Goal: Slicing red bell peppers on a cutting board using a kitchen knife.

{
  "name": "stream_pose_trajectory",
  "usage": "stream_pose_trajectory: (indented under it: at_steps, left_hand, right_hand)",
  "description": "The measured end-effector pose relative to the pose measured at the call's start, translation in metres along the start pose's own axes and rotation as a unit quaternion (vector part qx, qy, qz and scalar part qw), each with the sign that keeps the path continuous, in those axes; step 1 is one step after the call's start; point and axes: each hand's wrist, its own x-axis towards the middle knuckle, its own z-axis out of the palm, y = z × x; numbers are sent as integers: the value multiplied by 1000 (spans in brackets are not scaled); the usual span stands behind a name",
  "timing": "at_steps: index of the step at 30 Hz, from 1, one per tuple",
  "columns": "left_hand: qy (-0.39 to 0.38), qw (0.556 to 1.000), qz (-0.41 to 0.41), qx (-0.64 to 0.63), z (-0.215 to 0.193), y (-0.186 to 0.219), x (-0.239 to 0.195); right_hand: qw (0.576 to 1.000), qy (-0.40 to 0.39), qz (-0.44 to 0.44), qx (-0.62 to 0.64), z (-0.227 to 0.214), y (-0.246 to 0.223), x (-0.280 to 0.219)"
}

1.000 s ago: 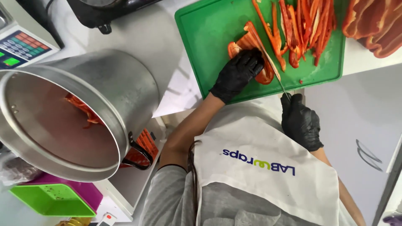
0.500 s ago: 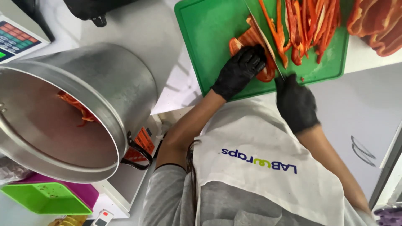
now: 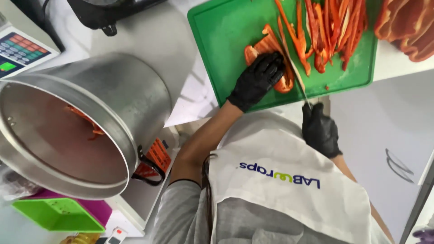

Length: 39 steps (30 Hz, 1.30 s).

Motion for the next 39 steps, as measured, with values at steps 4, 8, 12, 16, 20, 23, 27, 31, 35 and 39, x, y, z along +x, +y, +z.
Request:
stream_pose_trajectory:
  at_steps: [4,8,12,16,20,23,27,31,35,39]
  left_hand:
    - [-12,1000,2,-20,-24,7,2]
    - [-20,1000,-3,-22,-32,10,4]
    - [-16,999,-14,-31,-29,9,7]
    - [1,1000,-20,-22,-22,6,7]
    - [6,1000,-2,-8,-13,8,7]
    - [-3,1000,8,19,-18,8,6]
    - [-5,1000,9,13,-35,11,5]
    - [-1,997,-24,-75,-32,8,0]
    - [-42,997,-27,-52,-25,10,-1]
    - [-24,996,-32,-83,-26,8,-1]
  right_hand:
    - [999,18,-24,31,-25,-37,44]
    - [996,54,-63,30,-46,-50,42]
    - [997,-9,-74,21,-70,-49,14]
    - [996,-35,-57,-65,-54,-38,6]
    - [995,25,-56,-83,-43,-45,12]
    - [993,35,-79,-82,-35,-51,18]
    - [997,44,-58,-38,-35,-65,30]
    - [997,29,-37,-56,-26,-70,49]
    - [994,21,-75,-75,-45,-61,30]
    - [999,-4,-26,-25,-27,-51,28]
